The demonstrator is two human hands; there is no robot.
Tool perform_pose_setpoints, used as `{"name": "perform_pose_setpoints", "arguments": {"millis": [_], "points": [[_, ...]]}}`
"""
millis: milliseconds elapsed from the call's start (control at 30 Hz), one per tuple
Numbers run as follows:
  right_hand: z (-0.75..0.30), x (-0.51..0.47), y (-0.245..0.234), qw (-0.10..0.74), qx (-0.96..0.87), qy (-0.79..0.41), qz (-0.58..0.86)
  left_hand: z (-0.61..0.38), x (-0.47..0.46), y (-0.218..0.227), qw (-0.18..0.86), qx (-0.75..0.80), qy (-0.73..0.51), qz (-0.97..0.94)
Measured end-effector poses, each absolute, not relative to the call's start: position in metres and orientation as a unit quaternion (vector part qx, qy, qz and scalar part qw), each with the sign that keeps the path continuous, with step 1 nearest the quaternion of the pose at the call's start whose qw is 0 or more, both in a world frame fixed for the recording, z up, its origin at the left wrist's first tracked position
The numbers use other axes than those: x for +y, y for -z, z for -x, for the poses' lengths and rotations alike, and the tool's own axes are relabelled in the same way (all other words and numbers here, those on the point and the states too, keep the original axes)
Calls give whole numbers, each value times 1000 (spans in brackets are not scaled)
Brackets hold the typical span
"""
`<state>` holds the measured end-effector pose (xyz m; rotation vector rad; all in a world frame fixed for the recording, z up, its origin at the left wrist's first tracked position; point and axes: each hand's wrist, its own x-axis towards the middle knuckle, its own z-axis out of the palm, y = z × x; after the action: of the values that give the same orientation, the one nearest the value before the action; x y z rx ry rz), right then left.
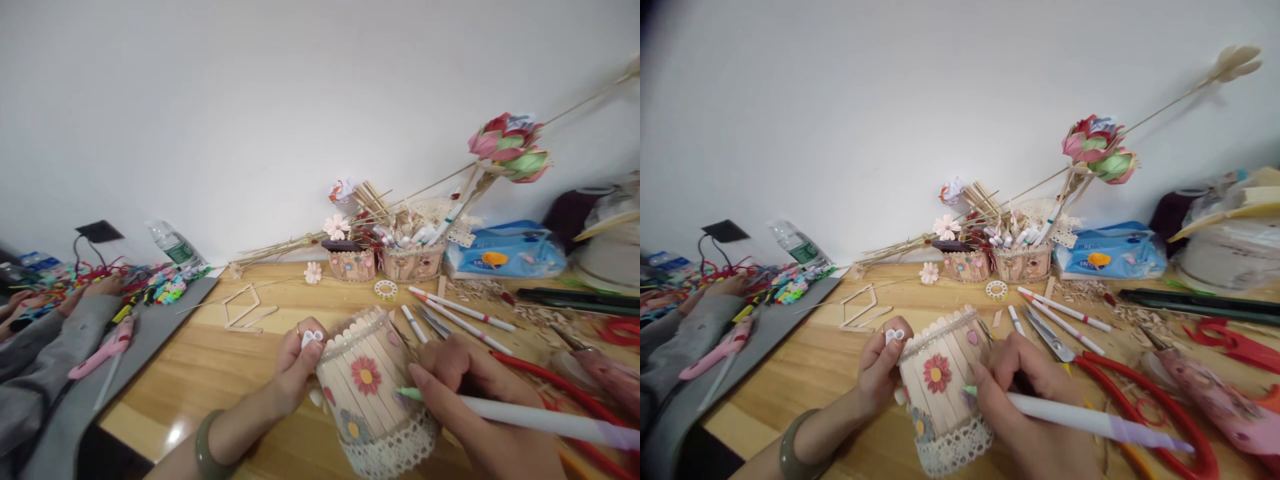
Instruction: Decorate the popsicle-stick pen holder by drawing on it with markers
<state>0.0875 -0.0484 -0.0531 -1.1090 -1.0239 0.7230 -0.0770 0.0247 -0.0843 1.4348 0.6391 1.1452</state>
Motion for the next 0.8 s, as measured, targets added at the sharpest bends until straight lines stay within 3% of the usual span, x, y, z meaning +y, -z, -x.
{"name": "perform_pose_setpoints", "arguments": {"millis": [800], "points": [[-93,-47,58,661,-485,-317,477,77,24,83,543,286,-494,-616]]}}
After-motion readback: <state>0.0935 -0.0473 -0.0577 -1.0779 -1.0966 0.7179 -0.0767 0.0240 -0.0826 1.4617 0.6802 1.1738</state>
